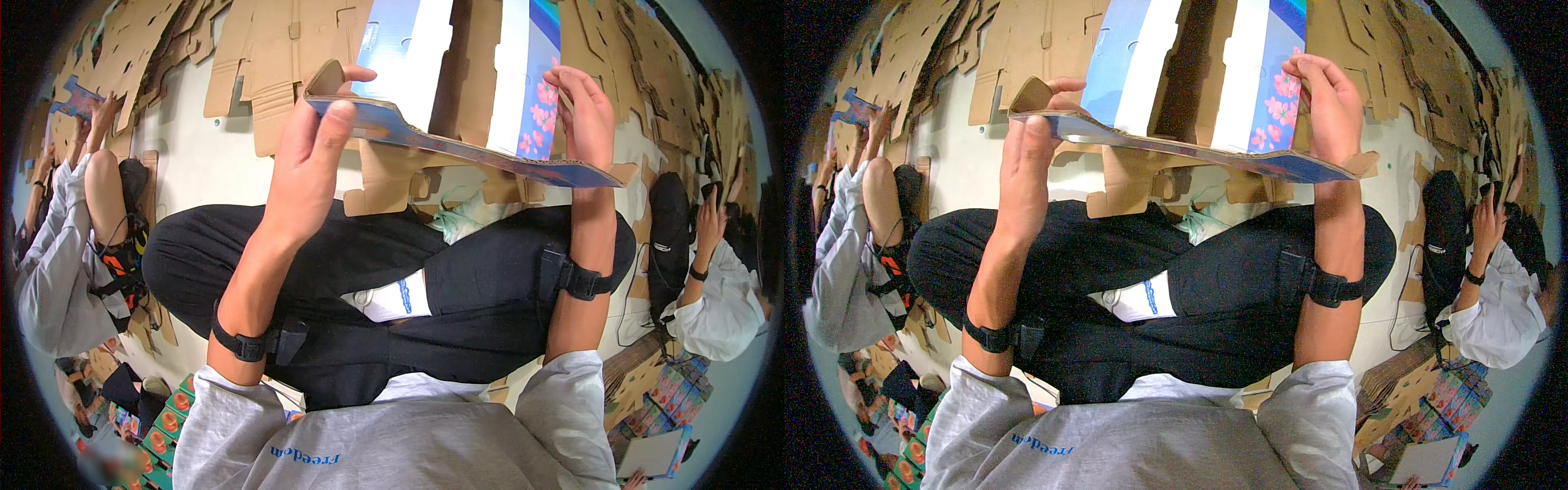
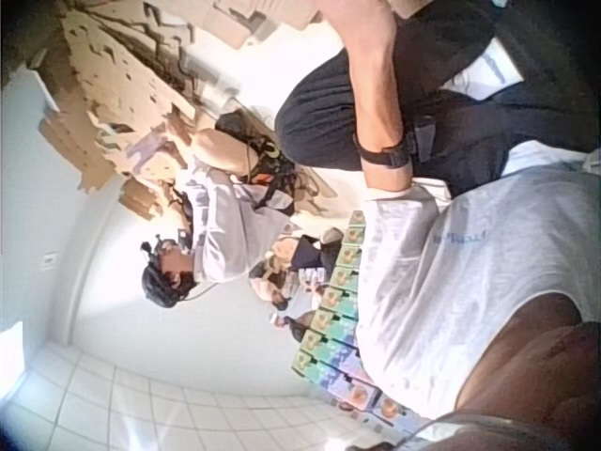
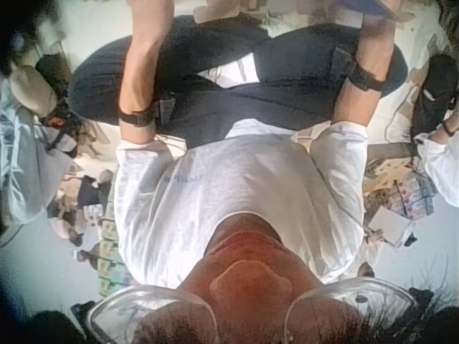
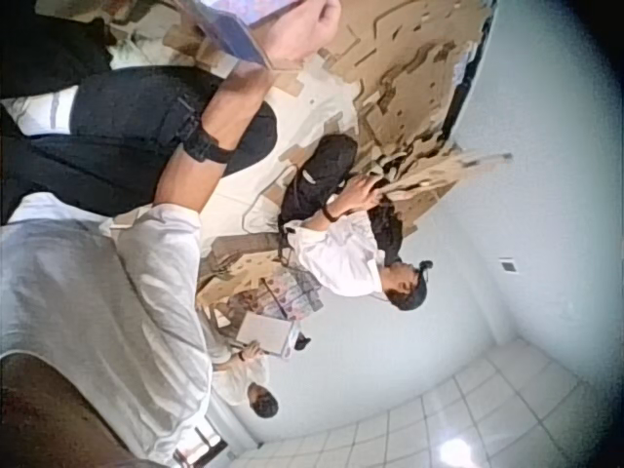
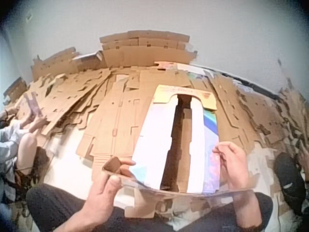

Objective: Assembling and folding cardboard boxes from flat sheets on the floor.

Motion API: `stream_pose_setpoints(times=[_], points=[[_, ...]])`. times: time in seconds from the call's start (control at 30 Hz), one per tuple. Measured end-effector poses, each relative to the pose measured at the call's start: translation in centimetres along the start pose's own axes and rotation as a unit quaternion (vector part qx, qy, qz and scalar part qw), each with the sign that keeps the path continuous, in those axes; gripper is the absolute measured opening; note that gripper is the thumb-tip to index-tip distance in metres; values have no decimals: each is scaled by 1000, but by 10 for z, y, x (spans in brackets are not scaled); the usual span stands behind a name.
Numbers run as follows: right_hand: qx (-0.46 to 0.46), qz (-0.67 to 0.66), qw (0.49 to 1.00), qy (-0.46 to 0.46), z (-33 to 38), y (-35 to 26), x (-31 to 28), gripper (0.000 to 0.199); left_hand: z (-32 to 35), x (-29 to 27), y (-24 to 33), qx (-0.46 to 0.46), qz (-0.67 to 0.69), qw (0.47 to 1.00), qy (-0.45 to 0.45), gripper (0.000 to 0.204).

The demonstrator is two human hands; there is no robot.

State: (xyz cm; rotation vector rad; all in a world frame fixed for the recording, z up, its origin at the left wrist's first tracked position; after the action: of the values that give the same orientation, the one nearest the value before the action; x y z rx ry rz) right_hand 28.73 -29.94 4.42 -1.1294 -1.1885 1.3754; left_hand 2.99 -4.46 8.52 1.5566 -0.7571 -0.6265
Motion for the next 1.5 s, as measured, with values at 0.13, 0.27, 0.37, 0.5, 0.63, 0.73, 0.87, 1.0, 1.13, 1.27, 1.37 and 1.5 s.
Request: stream_pose_setpoints(times=[0.13, 0.27, 0.37, 0.5, 0.63, 0.73, 0.87, 1.0, 1.13, 1.27, 1.37, 1.5], points=[[-1, 2, 1000, 3, 0, 0, 0, 23, 3, 3, 0, -11, -1, 1000, -7, 49], [-7, 11, 1000, 7, 0, -1, -1, 23, 3, 1, -4, -22, -56, 998, -10, 49], [-6, 5, 1000, 5, 0, -1, -1, 24, 2, 2, 0, -6, -52, 998, -19, 51], [-8, 11, 1000, 7, 0, -1, -1, 24, 3, 2, -1, -12, -56, 998, -20, 50], [-11, 9, 1000, 6, 0, -1, 0, 24, 4, 1, -4, -22, -54, 998, -11, 49], [-17, 9, 1000, 5, 0, -2, 0, 23, 4, 0, -4, -16, -63, 998, -5, 48], [-20, 11, 1000, 8, 0, -3, 0, 23, 3, 0, -5, -5, -66, 998, -6, 47], [-15, 16, 1000, 13, 0, -2, -1, 23, 2, 1, -6, -11, -69, 998, -7, 47], [-23, 16, 1000, 10, 0, -3, 0, 22, 4, 1, -5, -20, -92, 995, -19, 46], [-42, 29, 999, 12, 0, -5, 0, 21, 5, 2, -3, -27, -98, 994, -30, 43], [-52, 27, 998, 6, 0, -7, 1, 21, 5, 2, -4, -32, -111, 993, -25, 41], [-50, 30, 998, 5, 0, -7, 1, 21, 3, 3, -2, -16, -126, 992, -24, 41]])
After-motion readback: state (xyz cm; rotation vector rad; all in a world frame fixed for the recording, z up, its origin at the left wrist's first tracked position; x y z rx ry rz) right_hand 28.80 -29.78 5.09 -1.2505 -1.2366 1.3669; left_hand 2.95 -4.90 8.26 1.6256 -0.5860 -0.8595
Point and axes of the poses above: each hand's wrist, its own z-axis away from the middle knuckle, its own x-axis out of the palm, y = z × x, the point moved 10 cm from there along -z, towards the middle knuckle, and after that the axes turned 12 degrees about y, right-handed, at the moved point
